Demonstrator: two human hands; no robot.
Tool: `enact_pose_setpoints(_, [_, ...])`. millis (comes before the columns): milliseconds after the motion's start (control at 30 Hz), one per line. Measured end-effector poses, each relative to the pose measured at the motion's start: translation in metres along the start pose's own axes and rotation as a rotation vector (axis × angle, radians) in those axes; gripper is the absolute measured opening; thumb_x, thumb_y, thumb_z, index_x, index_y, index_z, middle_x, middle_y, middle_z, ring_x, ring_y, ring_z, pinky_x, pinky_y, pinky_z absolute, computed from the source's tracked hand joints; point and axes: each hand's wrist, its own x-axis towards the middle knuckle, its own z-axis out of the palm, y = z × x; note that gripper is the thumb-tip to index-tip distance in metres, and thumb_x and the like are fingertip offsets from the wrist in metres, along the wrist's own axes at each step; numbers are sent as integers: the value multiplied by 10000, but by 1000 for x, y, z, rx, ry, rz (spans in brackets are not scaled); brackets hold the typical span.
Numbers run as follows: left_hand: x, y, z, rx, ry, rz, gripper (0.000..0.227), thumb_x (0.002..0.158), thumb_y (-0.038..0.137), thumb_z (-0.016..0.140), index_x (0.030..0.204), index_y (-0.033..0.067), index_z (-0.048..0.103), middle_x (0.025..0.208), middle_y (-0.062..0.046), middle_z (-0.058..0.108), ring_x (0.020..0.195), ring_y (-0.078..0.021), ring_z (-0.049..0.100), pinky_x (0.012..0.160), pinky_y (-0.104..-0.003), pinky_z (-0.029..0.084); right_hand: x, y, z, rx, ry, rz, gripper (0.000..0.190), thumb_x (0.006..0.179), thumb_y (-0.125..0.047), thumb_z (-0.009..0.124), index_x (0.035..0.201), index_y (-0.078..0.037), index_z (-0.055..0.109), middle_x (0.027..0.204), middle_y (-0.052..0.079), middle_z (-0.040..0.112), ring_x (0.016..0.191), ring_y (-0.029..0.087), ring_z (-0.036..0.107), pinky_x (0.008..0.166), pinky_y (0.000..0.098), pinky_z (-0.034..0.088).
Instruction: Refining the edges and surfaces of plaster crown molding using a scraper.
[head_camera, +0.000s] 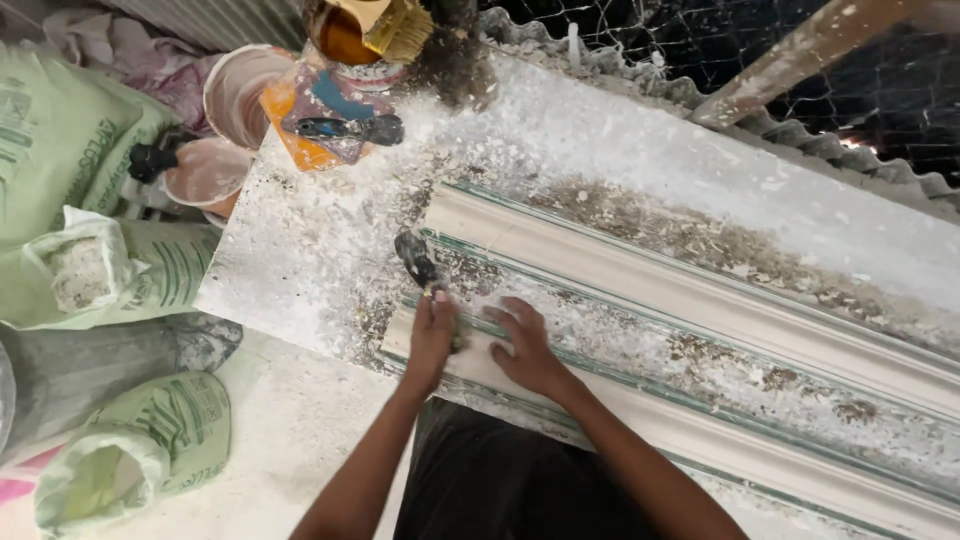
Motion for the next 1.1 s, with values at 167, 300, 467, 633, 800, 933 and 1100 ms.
enact_pose_setpoints(167, [66, 9, -82, 827, -51, 389, 549, 1029, 486, 524, 1380, 66, 551, 988, -256, 701, 880, -424, 727, 721, -581, 554, -56, 46, -23, -221, 359, 329, 546, 937, -325, 538, 1458, -166, 498, 1544, 176, 365, 1440, 456, 309, 1153, 614, 259])
enact_pose_setpoints(300, [116, 69, -128, 1526, -223, 712, 434, 1061, 546, 441, 1333, 243, 593, 1098, -72, 741, 956, -368, 756, 832, -553, 598, -82, 66, -12, -266, 474, 422, 601, 984, -293, 455, 1547, -91, 388, 1651, 179, 269, 1504, 485, 189, 1195, 627, 135])
enact_pose_setpoints(467, [119, 161, -122, 1847, -500, 831, 414, 1055, 369, 445, 1448, 264, 524, 1231, -86, 716, 1040, -435, 727, 906, -609, 588, -63, 53, -16, -311, 416, 672, 655, 1027, -438, 331, 1616, -153, 296, 1711, 111, 203, 1556, 450, 100, 1228, 622, 86])
enact_pose_setpoints(633, [149, 212, -110, 2033, -756, 892, 405, 1066, 365, 352, 1436, 392, 515, 1266, -40, 696, 1079, -446, 705, 962, -614, 575, -50, 36, -22, -332, 442, 836, 707, 1022, -474, 336, 1640, -142, 254, 1728, 94, 171, 1563, 452, 72, 1228, 649, 56])
enact_pose_setpoints(800, [183, 194, -68, 1980, -977, 987, 386, 1076, 448, 333, 1406, 391, 524, 1087, -102, 730, 992, -433, 732, 899, -580, 609, -51, 24, -20, -330, 554, 775, 653, 1027, -418, 356, 1626, -159, 329, 1694, 76, 272, 1548, 461, 145, 1217, 634, 157])
enact_pose_setpoints(933, [136, 152, 17, 1759, -1140, 1183, 393, 1047, 313, 459, 1429, 278, 544, 1046, -178, 726, 962, -478, 722, 820, -622, 592, -49, 28, -16, -399, 607, 789, 626, 1002, -397, 413, 1590, -182, 385, 1668, 43, 326, 1528, 437, 206, 1209, 617, 214])
enact_pose_setpoints(1100, [152, 157, 30, 1869, -1196, 1159, 441, 1022, 370, 449, 1453, 326, 530, 1034, -188, 717, 945, -484, 726, 806, -626, 587, -53, 49, -4, -483, 729, 753, 598, 962, -370, 475, 1533, -193, 502, 1626, 97, 415, 1498, 441, 318, 1191, 612, 279])
